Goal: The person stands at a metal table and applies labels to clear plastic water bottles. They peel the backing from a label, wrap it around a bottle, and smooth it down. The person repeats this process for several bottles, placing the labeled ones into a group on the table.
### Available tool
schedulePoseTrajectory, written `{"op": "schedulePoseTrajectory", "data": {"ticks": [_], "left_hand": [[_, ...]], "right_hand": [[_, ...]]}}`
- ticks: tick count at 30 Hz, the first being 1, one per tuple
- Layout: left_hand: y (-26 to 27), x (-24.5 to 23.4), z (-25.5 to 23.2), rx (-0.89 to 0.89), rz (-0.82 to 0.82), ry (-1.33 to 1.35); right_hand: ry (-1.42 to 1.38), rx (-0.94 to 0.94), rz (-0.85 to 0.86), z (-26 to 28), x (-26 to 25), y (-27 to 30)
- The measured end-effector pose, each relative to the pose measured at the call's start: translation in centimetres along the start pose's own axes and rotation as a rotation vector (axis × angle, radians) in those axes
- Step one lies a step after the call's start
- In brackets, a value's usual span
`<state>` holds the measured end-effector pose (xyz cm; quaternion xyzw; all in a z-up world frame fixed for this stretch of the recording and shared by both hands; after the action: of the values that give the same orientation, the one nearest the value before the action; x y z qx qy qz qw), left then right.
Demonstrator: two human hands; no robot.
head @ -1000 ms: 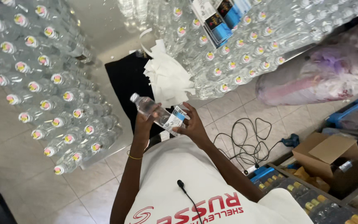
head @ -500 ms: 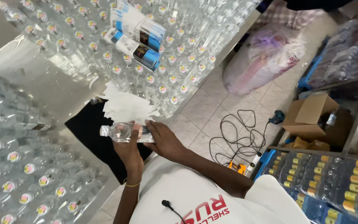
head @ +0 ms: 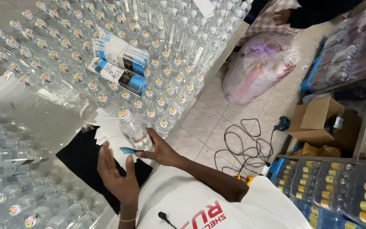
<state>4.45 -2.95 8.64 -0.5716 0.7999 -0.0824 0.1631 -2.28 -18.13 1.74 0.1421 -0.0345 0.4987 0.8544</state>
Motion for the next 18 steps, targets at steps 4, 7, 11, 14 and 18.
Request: {"op": "schedulePoseTrajectory", "data": {"ticks": [4, 7, 11, 14, 18], "left_hand": [[3.2, 0.3, 0.1, 0.31, -0.091, -0.442], [3.1, 3.5, 2.7, 0.129, 0.192, -0.413], [2.1, 4.6, 3.4, -0.088, 0.148, -0.374], [3.3, 3.9, 7.0, -0.183, 0.032, -0.455], [4.8, 3.1, 9.3, -0.271, -0.087, -0.615]], "right_hand": [[0.01, 0.018, -0.077, 3.4, -0.1, -1.1], [-0.067, -0.094, -0.029, 4.4, 0.4, -1.9], [-0.13, -0.022, 0.123, 4.0, 2.1, -1.5], [-0.185, -0.019, 0.217, 3.0, 2.1, -1.8], [-0.307, -0.077, 0.328, -1.0, 1.7, -3.1]]}}
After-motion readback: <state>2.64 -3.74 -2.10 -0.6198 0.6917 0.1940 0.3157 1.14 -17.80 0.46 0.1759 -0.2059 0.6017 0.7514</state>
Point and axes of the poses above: each hand's wrist, its own y-axis away from the middle knuckle, its own x-axis out of the palm, z = x × y, the point moved 6 cm from there along -y, towards the middle knuckle, and after that the axes turned 10 degrees about -y, right-handed, at the moved point
